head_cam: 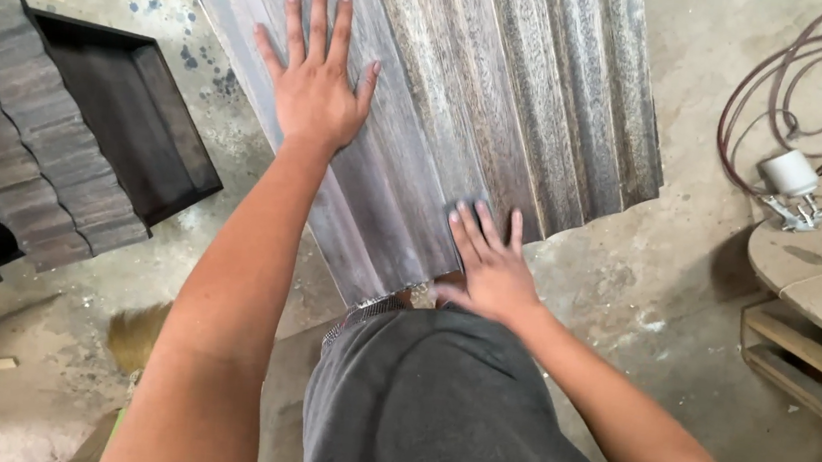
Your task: The person sands a corrugated wooden board using a sanding block. They hold the board on a metal stand and rub the sanding block across the surface repeatedly, focusing on smoothing the ridges and edges.
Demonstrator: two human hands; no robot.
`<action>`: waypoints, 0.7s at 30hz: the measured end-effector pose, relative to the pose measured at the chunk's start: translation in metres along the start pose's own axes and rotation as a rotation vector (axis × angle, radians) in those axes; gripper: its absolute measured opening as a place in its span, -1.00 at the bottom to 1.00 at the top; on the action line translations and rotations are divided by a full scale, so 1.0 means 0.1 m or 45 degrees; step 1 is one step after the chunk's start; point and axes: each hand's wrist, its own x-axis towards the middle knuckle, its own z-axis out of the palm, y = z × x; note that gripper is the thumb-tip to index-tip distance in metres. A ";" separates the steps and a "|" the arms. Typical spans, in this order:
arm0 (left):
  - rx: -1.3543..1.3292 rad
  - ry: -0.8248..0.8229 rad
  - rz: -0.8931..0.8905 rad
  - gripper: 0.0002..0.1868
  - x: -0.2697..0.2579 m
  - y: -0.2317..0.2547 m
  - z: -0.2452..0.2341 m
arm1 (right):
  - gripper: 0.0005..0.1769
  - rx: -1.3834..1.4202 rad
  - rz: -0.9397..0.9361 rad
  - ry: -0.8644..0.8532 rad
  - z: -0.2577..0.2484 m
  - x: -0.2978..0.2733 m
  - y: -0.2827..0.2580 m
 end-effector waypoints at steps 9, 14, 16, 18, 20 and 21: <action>-0.017 -0.065 -0.010 -0.16 -0.01 0.01 -0.04 | 0.19 -0.014 0.001 -0.010 -0.20 0.20 -0.02; 0.003 -0.067 -0.017 -0.20 -0.02 0.02 -0.04 | 0.26 -0.032 0.029 -0.041 0.02 -0.10 -0.05; 0.027 -0.039 -0.005 -0.21 -0.02 0.02 -0.03 | 0.24 -0.054 0.069 -0.051 -0.27 0.50 0.02; 0.042 -0.026 -0.007 -0.22 -0.05 0.01 -0.01 | 0.22 -0.075 0.098 -0.081 -0.42 0.78 0.03; 0.010 -0.033 -0.011 -0.19 -0.03 0.03 -0.03 | 0.29 0.072 0.082 0.012 -0.47 0.78 0.03; 0.006 -0.034 -0.015 -0.19 -0.02 0.03 -0.04 | 0.29 0.070 0.078 0.008 -0.37 0.53 0.01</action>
